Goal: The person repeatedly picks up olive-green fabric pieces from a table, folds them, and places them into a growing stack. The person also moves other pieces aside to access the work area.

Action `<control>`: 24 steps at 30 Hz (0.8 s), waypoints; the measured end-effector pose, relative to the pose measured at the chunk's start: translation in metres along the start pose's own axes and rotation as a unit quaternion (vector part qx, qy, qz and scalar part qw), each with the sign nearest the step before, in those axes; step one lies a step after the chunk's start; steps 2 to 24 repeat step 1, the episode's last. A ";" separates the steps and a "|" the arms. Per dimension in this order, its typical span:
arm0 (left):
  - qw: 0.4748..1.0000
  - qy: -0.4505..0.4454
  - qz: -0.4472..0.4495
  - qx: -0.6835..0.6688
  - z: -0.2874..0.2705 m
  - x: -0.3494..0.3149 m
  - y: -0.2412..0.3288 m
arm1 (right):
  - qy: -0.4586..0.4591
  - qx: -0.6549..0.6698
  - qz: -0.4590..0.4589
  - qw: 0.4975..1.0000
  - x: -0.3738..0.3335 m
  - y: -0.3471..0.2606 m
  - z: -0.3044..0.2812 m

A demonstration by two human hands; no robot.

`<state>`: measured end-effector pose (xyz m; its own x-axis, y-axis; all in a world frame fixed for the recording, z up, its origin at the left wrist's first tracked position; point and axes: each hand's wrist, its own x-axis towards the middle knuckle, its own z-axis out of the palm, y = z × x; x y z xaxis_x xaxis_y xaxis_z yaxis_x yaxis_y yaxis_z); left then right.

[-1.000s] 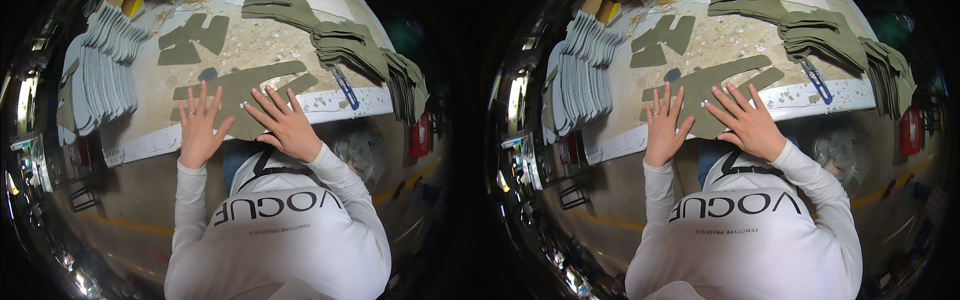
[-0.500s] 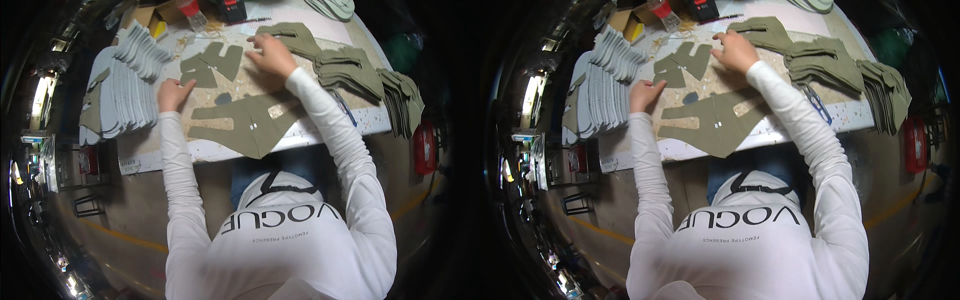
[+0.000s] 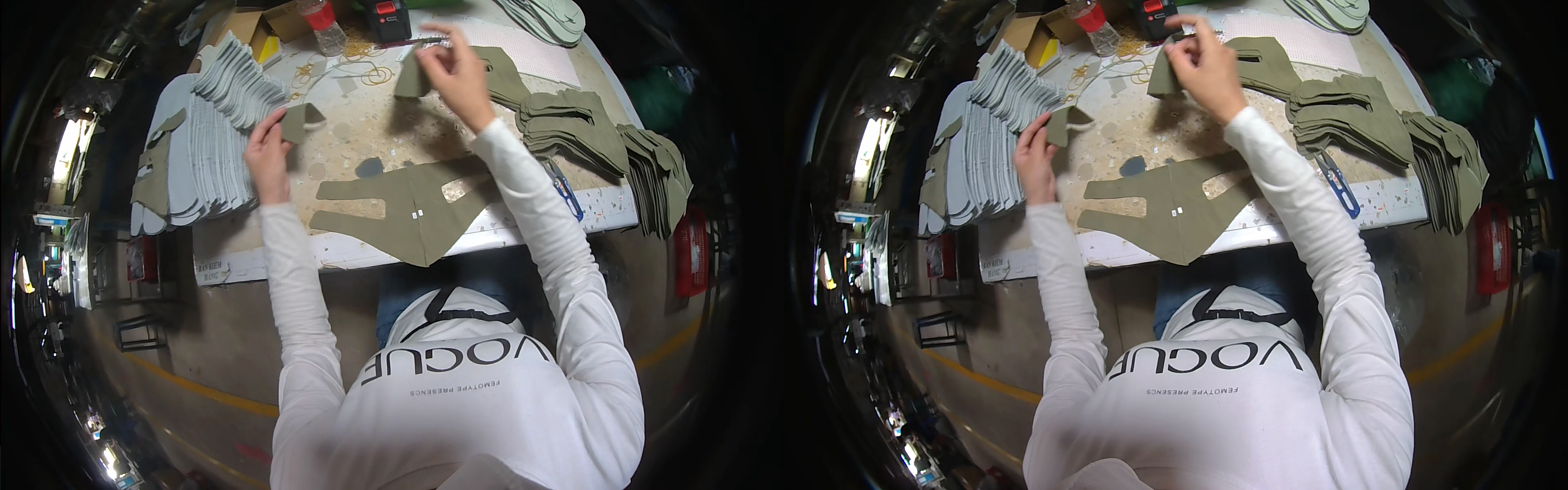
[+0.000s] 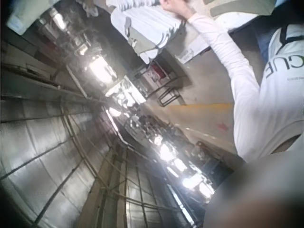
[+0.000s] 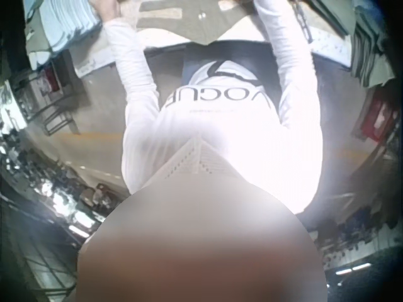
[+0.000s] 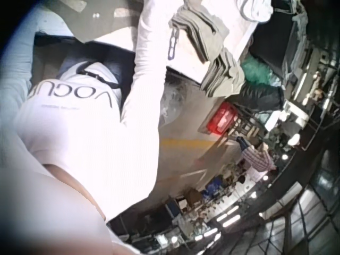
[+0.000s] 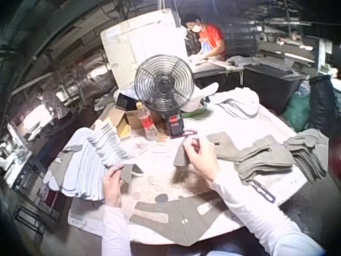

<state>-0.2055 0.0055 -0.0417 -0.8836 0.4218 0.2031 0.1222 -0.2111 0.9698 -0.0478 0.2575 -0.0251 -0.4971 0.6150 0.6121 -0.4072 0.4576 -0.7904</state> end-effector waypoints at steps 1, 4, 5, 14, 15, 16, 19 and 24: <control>1.000 0.014 0.017 -0.016 -0.006 -0.011 0.007 | -0.012 0.023 -0.003 1.000 0.002 -0.012 -0.016; 1.000 0.014 0.017 -0.016 -0.006 -0.011 0.007 | -0.012 0.023 -0.003 1.000 0.002 -0.012 -0.016; 1.000 0.014 0.017 -0.016 -0.006 -0.011 0.007 | -0.012 0.023 -0.003 1.000 0.002 -0.012 -0.016; 1.000 0.014 0.017 -0.016 -0.006 -0.011 0.007 | -0.012 0.023 -0.003 1.000 0.002 -0.012 -0.016; 1.000 0.014 0.017 -0.016 -0.006 -0.011 0.007 | -0.012 0.023 -0.003 1.000 0.002 -0.012 -0.016; 1.000 0.014 0.017 -0.016 -0.006 -0.011 0.007 | -0.012 0.023 -0.003 1.000 0.002 -0.012 -0.016; 1.000 0.014 0.017 -0.016 -0.006 -0.011 0.007 | -0.012 0.023 -0.003 1.000 0.002 -0.012 -0.016; 1.000 0.014 0.017 -0.016 -0.006 -0.011 0.007 | -0.012 0.023 -0.003 1.000 0.002 -0.012 -0.016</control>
